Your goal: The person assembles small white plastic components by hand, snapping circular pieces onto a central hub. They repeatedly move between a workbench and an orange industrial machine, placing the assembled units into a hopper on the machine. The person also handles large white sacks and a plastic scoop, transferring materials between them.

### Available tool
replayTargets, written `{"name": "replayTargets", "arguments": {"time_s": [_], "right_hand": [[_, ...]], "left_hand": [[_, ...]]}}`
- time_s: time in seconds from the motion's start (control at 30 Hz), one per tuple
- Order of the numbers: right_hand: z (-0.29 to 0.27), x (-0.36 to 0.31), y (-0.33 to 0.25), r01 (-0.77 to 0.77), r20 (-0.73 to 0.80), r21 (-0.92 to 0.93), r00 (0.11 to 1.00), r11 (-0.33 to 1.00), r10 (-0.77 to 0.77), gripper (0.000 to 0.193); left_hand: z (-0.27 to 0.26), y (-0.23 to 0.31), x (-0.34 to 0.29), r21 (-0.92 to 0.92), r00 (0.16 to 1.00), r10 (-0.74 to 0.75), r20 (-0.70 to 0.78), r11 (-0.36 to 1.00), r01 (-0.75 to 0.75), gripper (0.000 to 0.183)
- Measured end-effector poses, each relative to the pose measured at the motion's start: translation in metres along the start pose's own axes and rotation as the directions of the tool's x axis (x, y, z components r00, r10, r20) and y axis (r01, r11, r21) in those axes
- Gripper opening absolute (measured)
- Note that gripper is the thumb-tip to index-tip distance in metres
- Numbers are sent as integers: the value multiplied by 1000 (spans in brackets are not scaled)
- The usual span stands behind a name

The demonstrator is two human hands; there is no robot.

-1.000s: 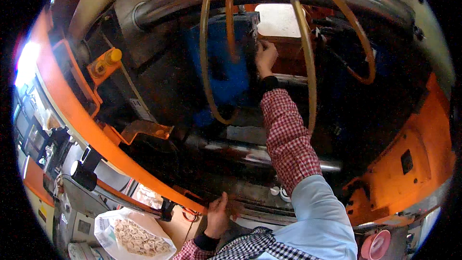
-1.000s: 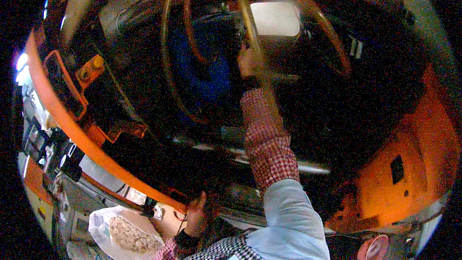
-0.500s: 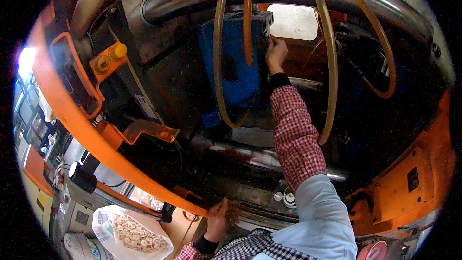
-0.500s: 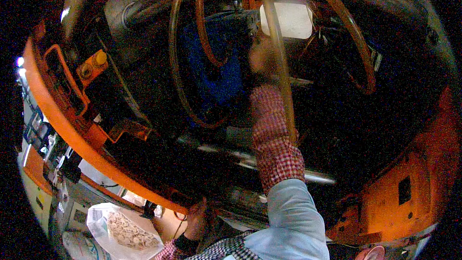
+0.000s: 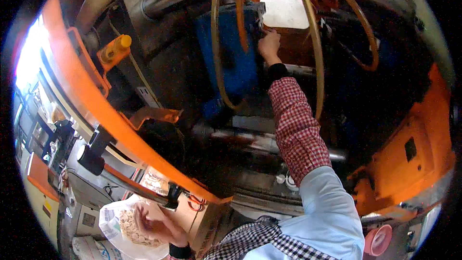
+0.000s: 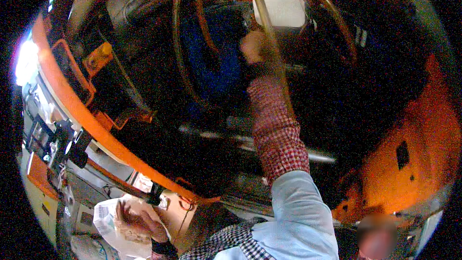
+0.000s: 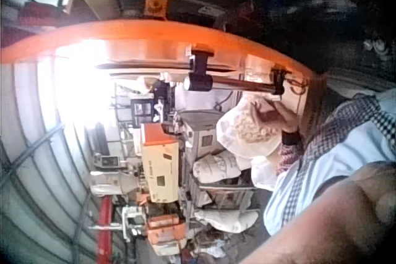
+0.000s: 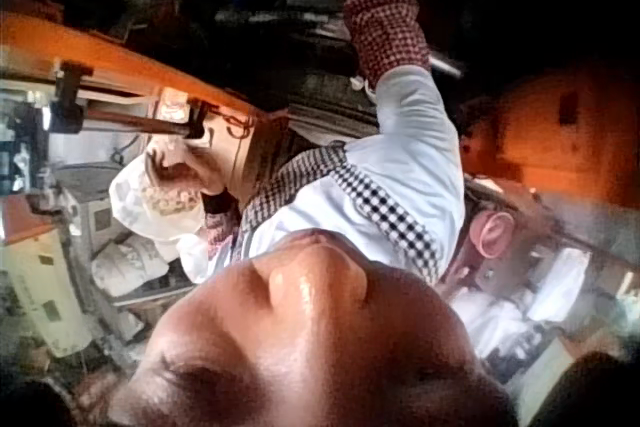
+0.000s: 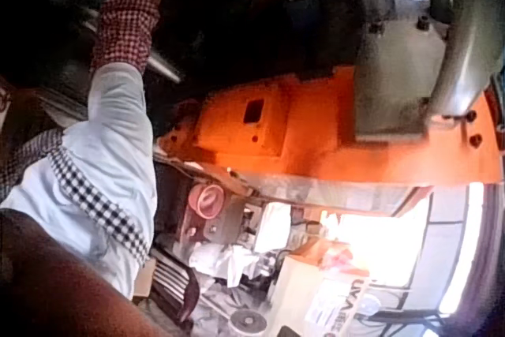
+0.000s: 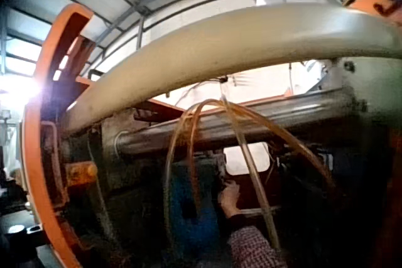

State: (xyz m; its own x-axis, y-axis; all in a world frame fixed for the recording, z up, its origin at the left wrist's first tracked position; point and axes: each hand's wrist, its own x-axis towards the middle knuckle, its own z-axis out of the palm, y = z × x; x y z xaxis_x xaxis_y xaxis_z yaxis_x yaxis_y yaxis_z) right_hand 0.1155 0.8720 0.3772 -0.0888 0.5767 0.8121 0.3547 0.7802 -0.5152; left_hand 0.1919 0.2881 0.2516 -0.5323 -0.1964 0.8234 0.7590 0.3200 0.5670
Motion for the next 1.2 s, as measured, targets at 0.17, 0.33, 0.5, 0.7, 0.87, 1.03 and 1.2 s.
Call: {"name": "replayTargets", "arguments": {"time_s": [0.17, 0.33, 0.5, 0.7, 0.87, 1.03, 1.2], "right_hand": [[-136, -168, -106, 237, 319, 266, 893, 934, -317, 26], [-304, -297, -89, -11, 567, -95, 821, 995, 63, 25], [-304, -380, -13, -141, 516, -214, 824, 967, 235, 54], [-273, -402, 23, -156, 398, -319, 873, 935, 281, 23], [-353, -384, -37, -374, 179, -97, 905, 922, 386, 14], [-460, -386, -108, -516, 44, 242, 852, 822, 521, 4], [-528, -426, -149, -495, -122, 214, 842, 842, 526, 7]], "left_hand": [[0, -28, 32, -238, 785, -223, 578, 874, 423, 23], [8, -34, 33, -344, 695, -261, 671, 720, 602, 6], [13, -24, 34, -343, 661, -257, 705, 692, 635, 4], [14, -36, 30, -330, 696, -118, 709, 816, 475, 16], [14, -12, 24, -284, 643, -81, 761, 850, 444, 14], [10, 21, 5, -421, 596, 80, 799, 782, 460, 12], [9, 62, -22, -512, 374, 350, 859, 600, 615, 6]]}}
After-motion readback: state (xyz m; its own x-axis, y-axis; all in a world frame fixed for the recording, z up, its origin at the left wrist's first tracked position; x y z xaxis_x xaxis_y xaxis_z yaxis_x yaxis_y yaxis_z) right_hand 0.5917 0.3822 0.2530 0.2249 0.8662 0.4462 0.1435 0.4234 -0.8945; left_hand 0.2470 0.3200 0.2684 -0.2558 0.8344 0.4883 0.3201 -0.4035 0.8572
